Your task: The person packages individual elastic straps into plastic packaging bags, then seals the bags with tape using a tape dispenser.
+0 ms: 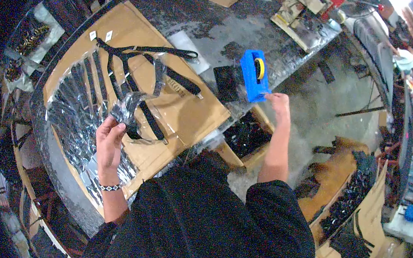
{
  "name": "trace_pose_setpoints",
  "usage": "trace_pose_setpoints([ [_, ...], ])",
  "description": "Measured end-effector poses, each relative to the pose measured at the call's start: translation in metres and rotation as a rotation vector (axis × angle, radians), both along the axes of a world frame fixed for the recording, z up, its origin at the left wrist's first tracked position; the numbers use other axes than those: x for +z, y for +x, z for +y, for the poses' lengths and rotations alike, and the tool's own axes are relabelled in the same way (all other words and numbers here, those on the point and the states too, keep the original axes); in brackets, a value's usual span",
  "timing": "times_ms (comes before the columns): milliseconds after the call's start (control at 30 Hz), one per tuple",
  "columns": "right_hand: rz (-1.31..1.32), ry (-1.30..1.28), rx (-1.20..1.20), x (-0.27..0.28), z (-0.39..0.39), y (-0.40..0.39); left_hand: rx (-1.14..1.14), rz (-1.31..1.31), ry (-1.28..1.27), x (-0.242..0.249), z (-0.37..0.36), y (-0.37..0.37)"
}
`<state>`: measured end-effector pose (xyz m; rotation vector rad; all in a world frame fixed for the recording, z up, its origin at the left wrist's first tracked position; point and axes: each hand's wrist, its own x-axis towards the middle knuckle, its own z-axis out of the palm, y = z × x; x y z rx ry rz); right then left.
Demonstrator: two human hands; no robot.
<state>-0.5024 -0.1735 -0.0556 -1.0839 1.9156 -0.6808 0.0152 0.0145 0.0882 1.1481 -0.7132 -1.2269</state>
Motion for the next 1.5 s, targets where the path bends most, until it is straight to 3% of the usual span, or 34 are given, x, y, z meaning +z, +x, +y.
trace_pose_setpoints([
  [267,-0.229,-0.131,-0.161,-0.021,0.022,0.014,0.015,-0.005,-0.029,-0.001,-0.001,-0.002],
  [333,-0.279,-0.132,-0.171,-0.032,0.021,0.014,0.059,0.007,-0.003,0.002,0.000,-0.007],
  [400,-0.130,-0.047,-0.106,-0.031,0.028,0.028,0.035,0.004,-0.032,-0.005,-0.001,-0.005],
  [500,-0.291,-0.037,-0.175,-0.034,0.041,0.044,0.040,0.003,-0.021,-0.011,-0.002,-0.004],
  [567,-0.349,-0.067,-0.167,-0.014,0.056,0.079,0.029,0.003,-0.023,-0.010,-0.002,-0.003],
  [667,-0.513,-0.148,0.209,0.068,0.079,0.173,0.004,-0.009,-0.036,-0.014,-0.001,-0.003],
  [900,-0.904,-0.050,0.572,0.169,0.111,0.291,0.008,-0.082,-0.019,-0.008,-0.005,-0.009],
  [1500,-0.772,-0.063,0.577,0.175,0.111,0.336,-0.024,-0.062,-0.036,-0.004,-0.004,-0.011],
])
